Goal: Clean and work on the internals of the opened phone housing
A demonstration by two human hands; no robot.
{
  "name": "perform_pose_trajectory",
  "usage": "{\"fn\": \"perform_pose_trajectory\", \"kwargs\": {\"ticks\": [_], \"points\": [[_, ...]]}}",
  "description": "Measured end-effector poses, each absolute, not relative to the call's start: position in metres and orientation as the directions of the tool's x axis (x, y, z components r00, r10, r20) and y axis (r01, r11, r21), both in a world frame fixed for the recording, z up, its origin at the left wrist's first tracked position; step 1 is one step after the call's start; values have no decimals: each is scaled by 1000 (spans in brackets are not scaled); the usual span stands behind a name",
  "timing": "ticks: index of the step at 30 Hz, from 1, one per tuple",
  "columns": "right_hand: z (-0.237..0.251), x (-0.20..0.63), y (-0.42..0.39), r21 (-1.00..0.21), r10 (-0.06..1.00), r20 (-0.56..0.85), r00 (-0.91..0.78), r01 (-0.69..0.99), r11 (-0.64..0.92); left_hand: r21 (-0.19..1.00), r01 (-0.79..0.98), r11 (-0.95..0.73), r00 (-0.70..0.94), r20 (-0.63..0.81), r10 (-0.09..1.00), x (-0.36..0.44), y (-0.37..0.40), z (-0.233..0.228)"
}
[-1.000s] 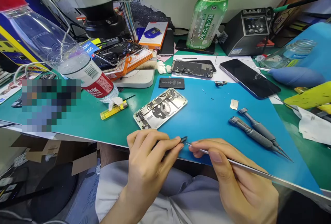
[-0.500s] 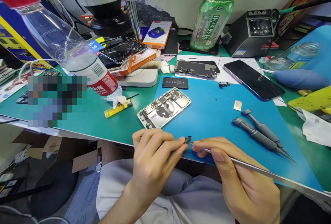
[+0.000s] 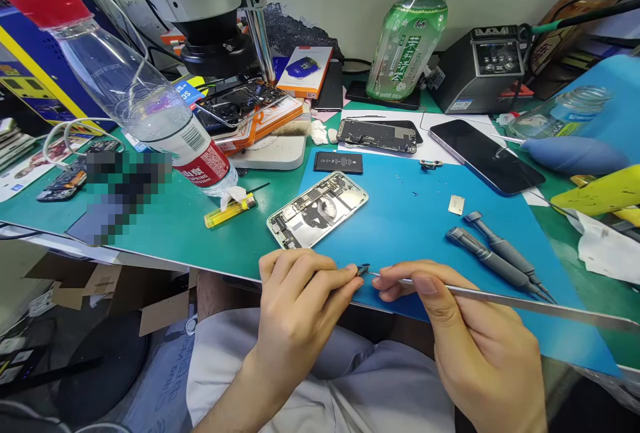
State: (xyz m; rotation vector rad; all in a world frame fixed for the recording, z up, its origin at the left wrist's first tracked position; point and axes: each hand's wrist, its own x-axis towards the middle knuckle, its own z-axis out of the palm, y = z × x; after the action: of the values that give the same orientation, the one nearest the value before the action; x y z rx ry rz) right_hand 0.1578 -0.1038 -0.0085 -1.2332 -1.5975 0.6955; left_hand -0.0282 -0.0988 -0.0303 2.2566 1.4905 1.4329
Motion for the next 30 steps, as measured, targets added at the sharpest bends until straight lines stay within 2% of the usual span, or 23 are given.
{"fn": "perform_pose_trajectory", "kwargs": {"ticks": [30], "points": [[-10,156,-104,-818,907,411,-92,403,411,500,676,-541,79,682,727,-27,-99,-32]]}}
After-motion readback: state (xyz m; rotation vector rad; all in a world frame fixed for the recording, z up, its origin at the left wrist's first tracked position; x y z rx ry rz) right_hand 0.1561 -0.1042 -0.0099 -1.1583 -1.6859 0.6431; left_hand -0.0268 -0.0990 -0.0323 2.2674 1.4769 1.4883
